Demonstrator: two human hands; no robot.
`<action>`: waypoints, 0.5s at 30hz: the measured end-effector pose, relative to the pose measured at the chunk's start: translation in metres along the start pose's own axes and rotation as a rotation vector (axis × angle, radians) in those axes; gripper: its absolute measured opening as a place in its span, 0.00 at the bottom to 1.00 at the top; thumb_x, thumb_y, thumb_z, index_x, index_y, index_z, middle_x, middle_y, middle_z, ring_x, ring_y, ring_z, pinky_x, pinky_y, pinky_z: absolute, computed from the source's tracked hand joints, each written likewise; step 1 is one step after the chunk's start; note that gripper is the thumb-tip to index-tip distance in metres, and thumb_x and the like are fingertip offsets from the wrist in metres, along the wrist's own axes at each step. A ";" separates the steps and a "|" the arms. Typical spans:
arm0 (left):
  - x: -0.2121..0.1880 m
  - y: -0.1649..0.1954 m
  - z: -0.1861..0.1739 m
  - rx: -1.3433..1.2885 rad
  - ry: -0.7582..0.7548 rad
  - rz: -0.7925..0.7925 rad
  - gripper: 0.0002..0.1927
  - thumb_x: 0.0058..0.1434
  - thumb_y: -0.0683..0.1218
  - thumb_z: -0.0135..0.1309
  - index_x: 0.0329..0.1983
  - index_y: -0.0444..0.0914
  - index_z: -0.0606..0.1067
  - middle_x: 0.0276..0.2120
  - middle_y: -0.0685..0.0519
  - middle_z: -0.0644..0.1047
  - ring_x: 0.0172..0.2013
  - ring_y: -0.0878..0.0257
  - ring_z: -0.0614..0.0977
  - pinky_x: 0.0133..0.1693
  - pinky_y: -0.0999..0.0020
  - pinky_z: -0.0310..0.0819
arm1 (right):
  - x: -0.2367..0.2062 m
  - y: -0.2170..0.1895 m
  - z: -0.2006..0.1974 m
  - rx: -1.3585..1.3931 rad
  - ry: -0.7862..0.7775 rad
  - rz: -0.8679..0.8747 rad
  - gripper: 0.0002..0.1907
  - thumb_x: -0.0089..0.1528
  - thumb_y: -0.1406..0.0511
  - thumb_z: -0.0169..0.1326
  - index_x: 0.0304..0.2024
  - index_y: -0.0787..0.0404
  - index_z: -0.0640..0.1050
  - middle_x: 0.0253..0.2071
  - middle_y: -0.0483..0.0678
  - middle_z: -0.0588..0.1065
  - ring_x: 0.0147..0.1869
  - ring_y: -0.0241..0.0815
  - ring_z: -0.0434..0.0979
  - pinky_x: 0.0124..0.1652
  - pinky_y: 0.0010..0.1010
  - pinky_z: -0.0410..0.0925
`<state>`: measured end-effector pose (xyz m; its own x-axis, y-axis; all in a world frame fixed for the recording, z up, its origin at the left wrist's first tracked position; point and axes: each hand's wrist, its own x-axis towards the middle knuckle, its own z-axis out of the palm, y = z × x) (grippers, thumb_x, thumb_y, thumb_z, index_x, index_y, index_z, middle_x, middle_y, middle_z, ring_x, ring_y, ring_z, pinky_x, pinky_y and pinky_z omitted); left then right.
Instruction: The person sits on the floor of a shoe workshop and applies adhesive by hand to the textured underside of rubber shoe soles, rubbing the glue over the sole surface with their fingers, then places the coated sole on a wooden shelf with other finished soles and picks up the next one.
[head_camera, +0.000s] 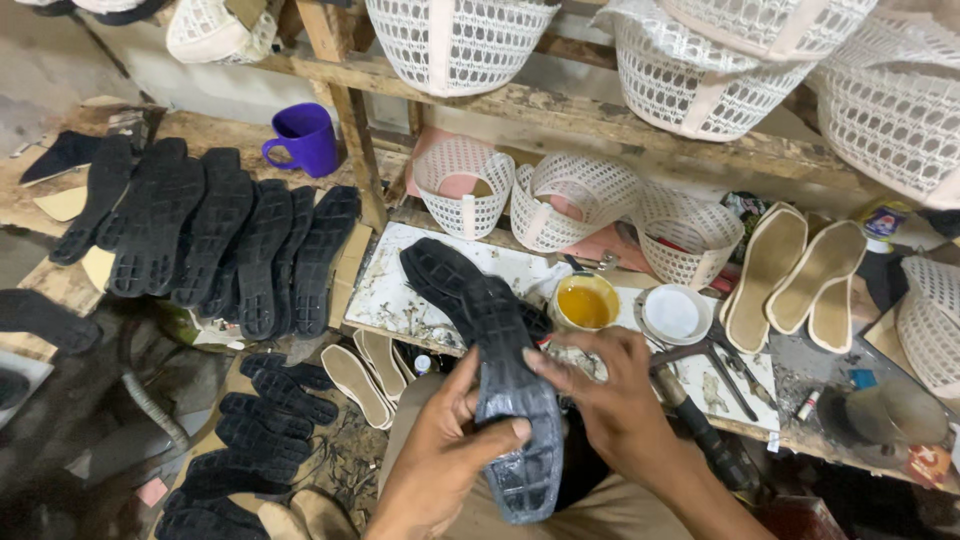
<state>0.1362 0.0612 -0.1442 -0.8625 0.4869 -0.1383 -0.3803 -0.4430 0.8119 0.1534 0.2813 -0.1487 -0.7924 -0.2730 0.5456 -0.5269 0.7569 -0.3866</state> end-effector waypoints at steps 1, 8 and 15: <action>0.001 0.001 0.000 0.004 0.052 0.002 0.45 0.54 0.31 0.58 0.75 0.40 0.58 0.41 0.49 0.83 0.40 0.66 0.83 0.45 0.69 0.78 | -0.001 -0.001 0.000 -0.072 0.030 -0.080 0.34 0.50 0.78 0.58 0.56 0.43 0.81 0.57 0.41 0.73 0.56 0.49 0.64 0.56 0.42 0.59; 0.001 0.016 0.004 0.095 0.216 0.009 0.34 0.60 0.33 0.59 0.70 0.38 0.66 0.40 0.52 0.82 0.33 0.70 0.78 0.30 0.74 0.69 | 0.001 -0.010 -0.003 -0.134 0.119 -0.149 0.35 0.51 0.77 0.60 0.56 0.40 0.80 0.55 0.38 0.75 0.55 0.49 0.65 0.56 0.39 0.60; 0.000 0.032 0.014 -0.083 0.320 0.084 0.33 0.56 0.33 0.55 0.65 0.39 0.64 0.39 0.51 0.80 0.32 0.68 0.83 0.28 0.72 0.79 | -0.008 -0.017 -0.011 -0.299 0.043 -0.329 0.34 0.48 0.70 0.63 0.56 0.39 0.81 0.53 0.34 0.76 0.50 0.44 0.65 0.51 0.40 0.58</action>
<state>0.1289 0.0575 -0.1107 -0.9480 0.1907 -0.2549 -0.3181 -0.5373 0.7811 0.1719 0.2769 -0.1381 -0.5806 -0.5082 0.6361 -0.6321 0.7738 0.0413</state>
